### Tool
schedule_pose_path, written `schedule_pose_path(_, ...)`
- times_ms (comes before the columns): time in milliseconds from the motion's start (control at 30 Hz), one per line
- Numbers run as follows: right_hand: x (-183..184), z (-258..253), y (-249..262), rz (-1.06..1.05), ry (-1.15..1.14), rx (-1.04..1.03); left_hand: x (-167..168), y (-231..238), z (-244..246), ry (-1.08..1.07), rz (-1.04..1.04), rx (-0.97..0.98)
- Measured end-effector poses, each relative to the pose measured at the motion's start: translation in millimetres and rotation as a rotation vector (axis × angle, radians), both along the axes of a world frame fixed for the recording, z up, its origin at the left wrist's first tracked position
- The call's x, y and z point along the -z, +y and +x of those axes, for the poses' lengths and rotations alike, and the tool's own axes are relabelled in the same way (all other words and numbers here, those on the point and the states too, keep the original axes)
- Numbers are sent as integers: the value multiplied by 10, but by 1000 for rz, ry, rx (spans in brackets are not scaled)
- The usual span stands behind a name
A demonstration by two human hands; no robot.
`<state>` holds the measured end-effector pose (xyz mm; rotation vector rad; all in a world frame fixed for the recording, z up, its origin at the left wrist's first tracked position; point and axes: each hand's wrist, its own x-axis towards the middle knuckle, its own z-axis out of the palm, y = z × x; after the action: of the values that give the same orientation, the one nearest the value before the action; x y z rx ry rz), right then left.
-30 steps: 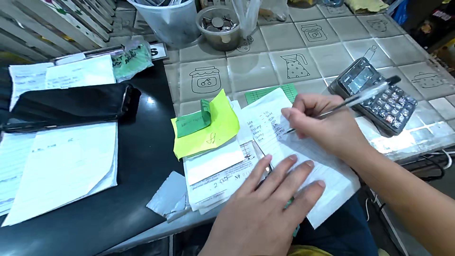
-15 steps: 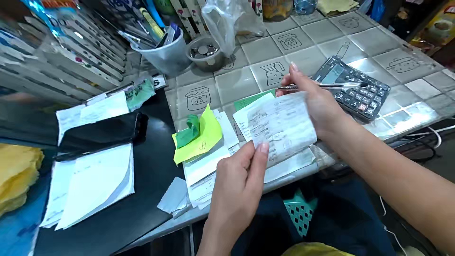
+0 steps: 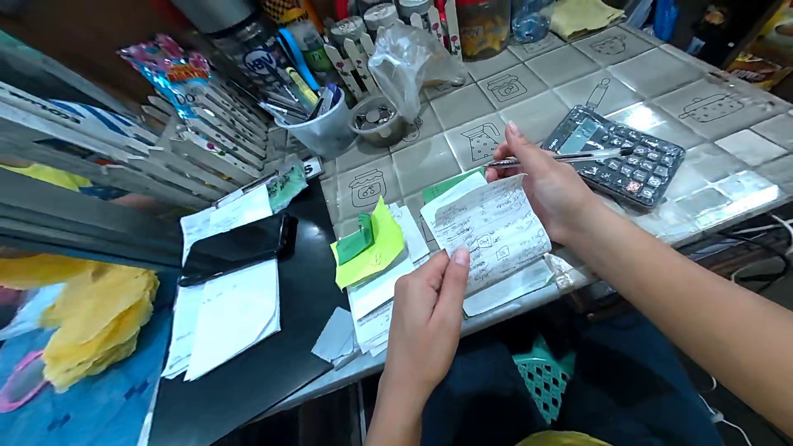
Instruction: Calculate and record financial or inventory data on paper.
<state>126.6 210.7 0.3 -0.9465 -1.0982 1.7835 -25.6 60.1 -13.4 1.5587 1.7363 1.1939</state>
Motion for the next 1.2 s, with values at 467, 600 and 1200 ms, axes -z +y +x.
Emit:
schedule_pose_path(467,45,22,-36,243,-12,-130,153,-150,-56,404,195,437)
schedule_pose_path(600,78,1,-101,547,-290,-187,214,-198,-17,503,234,425)
schedule_pose_path(1200,123,-52,-230,873,-538,-192,254,-290,132,572,216,347)
